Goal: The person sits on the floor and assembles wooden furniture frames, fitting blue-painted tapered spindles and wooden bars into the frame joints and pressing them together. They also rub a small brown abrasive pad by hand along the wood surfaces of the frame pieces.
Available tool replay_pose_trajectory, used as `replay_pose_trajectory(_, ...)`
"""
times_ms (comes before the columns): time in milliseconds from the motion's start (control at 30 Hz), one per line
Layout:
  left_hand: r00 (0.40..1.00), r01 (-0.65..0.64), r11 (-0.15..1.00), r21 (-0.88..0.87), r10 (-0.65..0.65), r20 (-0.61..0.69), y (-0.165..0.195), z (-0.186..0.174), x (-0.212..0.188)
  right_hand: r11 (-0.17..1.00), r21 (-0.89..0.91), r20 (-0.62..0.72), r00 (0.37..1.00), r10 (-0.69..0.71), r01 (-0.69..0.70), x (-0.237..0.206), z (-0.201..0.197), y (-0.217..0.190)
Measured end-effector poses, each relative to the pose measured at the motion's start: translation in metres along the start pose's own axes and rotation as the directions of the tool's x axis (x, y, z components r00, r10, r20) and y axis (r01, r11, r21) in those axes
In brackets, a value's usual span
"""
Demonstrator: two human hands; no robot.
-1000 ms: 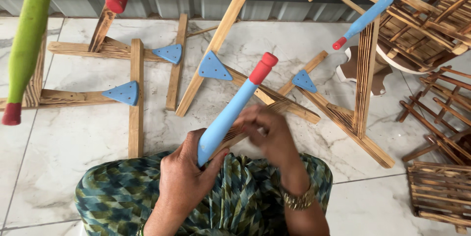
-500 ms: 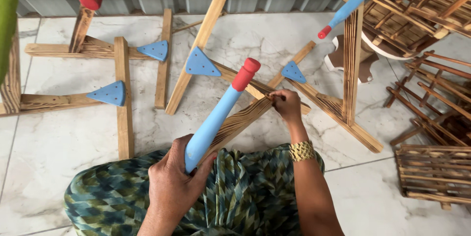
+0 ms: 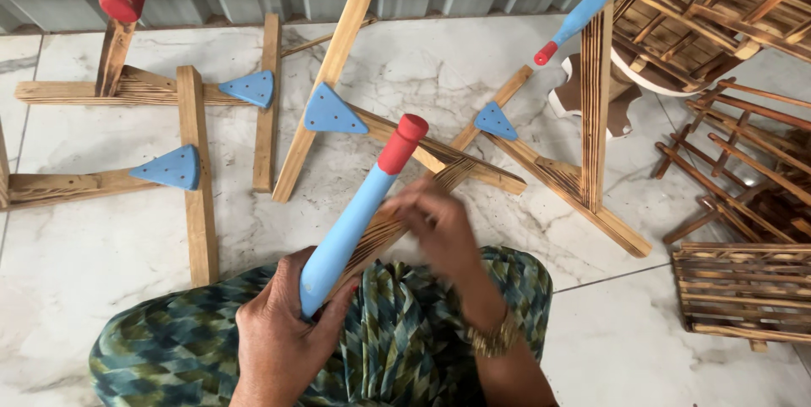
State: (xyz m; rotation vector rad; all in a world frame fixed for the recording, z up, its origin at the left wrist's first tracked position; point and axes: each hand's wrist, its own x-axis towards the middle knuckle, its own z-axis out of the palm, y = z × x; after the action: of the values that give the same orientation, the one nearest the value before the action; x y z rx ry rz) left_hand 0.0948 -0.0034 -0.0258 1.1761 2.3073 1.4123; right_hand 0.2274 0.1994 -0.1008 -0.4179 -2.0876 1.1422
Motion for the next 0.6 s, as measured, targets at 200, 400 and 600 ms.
replay_pose_trajectory(200,1.0,0.023,1.0,0.006,-0.023,0.001,-0.001,0.001,-0.002,0.878,-0.255,-0.313,0.894,0.322,-0.406,0.02,-0.074,0.207)
replay_pose_trajectory(400,0.999,0.037,0.999,0.033,-0.036,-0.006,0.004,0.0,0.004,0.776,-0.407,-0.363,0.865,0.347,-0.482,0.028,-0.073,0.211)
replay_pose_trajectory(600,0.996,0.09,0.993,0.077,-0.091,0.002,0.009,0.0,0.018,0.977,-0.025,-0.039,0.977,0.21,-0.211,0.014,-0.018,0.012)
